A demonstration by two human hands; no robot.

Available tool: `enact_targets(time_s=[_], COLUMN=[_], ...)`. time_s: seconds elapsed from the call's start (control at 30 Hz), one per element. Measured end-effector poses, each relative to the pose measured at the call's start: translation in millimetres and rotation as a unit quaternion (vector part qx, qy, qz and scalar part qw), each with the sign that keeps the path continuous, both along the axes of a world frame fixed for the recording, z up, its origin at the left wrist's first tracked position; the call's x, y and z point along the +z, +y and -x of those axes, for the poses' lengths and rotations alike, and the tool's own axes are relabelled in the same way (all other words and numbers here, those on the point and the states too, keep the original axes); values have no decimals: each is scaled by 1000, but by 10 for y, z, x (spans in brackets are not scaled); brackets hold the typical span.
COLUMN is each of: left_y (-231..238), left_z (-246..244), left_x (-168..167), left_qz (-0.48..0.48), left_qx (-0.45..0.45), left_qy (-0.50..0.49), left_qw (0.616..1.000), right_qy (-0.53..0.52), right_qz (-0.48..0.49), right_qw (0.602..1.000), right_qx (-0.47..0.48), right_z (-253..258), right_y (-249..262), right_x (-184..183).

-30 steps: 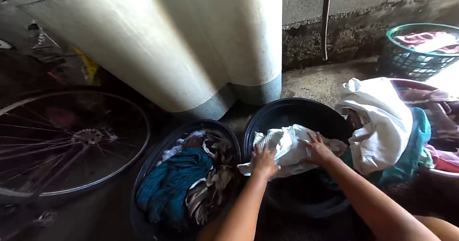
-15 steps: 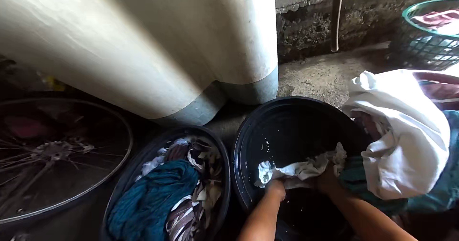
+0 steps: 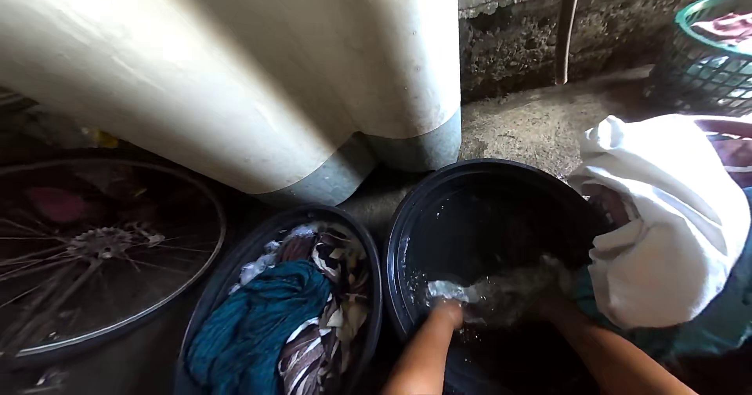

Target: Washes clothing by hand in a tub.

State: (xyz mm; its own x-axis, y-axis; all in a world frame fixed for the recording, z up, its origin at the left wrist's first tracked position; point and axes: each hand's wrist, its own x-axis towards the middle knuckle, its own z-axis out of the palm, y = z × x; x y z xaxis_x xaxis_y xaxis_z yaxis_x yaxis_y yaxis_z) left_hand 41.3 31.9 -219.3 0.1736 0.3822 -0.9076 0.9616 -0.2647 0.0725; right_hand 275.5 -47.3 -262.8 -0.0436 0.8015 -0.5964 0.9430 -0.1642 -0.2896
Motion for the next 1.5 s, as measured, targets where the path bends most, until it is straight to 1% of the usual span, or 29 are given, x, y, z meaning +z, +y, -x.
enact_targets(time_s=[0.07,0.1,0.17,0.23,0.27,0.37,0.43,0.5,0.53,0.6,0.7,0.77,0.8,0.83,0.87,0.93,0.97,1.03,1.07,1.13,1.17,1.2,1.27,1.33,1.43,1.5], left_y=[72,111,173,261,286,255,211,79,5,-150,-299,-343,-364,-395,-431,-482,-506,-542,-538,-483,-450,-414,-355,-306,-257,-195], left_z=[56,74,152,247,300,457,510,501,454,313,112,28,-14,-64,-116,-230,-272,-309,-298,-206,-136,-70,52,181,460,651], left_x=[44,153,390,653,796,1222,1433,1553,1626,1810,2045,2155,2221,2296,2379,2549,2636,2833,2942,3132,3216,3276,3337,3329,3293,3221], left_qz=[-53,-72,-98,-126,-139,-179,-194,-185,-176,-161,-145,-123,-106,-92,-79,-56,-44,-28,-28,-49,-57,-64,-71,-87,-126,-146], left_qx=[-9,-7,14,53,80,156,215,303,352,453,596,662,687,706,720,728,727,723,720,710,708,710,714,711,710,717], left_qy=[-17,-16,-24,-57,-87,-181,-251,-328,-362,-404,-438,-463,-476,-487,-497,-523,-535,-553,-563,-583,-593,-599,-611,-623,-625,-612], left_qw=[998,997,995,989,983,954,924,876,845,778,657,576,539,505,478,440,427,413,405,392,379,365,334,315,300,300], right_qy=[22,35,97,154,161,120,103,99,101,112,108,161,194,235,273,298,292,287,299,382,411,421,424,424,425,405], right_qz=[133,145,98,43,22,-33,-81,-146,-177,-197,-157,-103,-57,-10,12,-24,-56,-117,-136,-155,-173,-209,-299,-370,-474,-534], right_qw=[991,989,989,981,979,985,982,963,954,954,974,977,975,967,954,939,935,921,906,843,818,804,789,769,711,694], right_qx=[12,2,-56,-111,-125,-115,-133,-202,-219,-199,-125,-91,-90,-103,-125,-172,-192,-235,-266,-346,-365,-364,-329,-304,-298,-262], right_z=[-4,-9,-4,-15,-35,-105,-129,-53,-19,37,200,340,424,510,599,788,859,879,834,706,632,561,439,352,249,164], right_y=[300,377,383,402,418,461,505,533,585,675,513,215,62,-82,-205,-360,-392,-368,-323,-247,-223,-203,-172,-139,-112,-113], right_x=[223,270,414,686,859,1392,1712,2057,2205,2357,2304,2119,1997,1857,1719,1546,1535,1625,1723,2011,2214,2428,2856,3218,3516,3589])
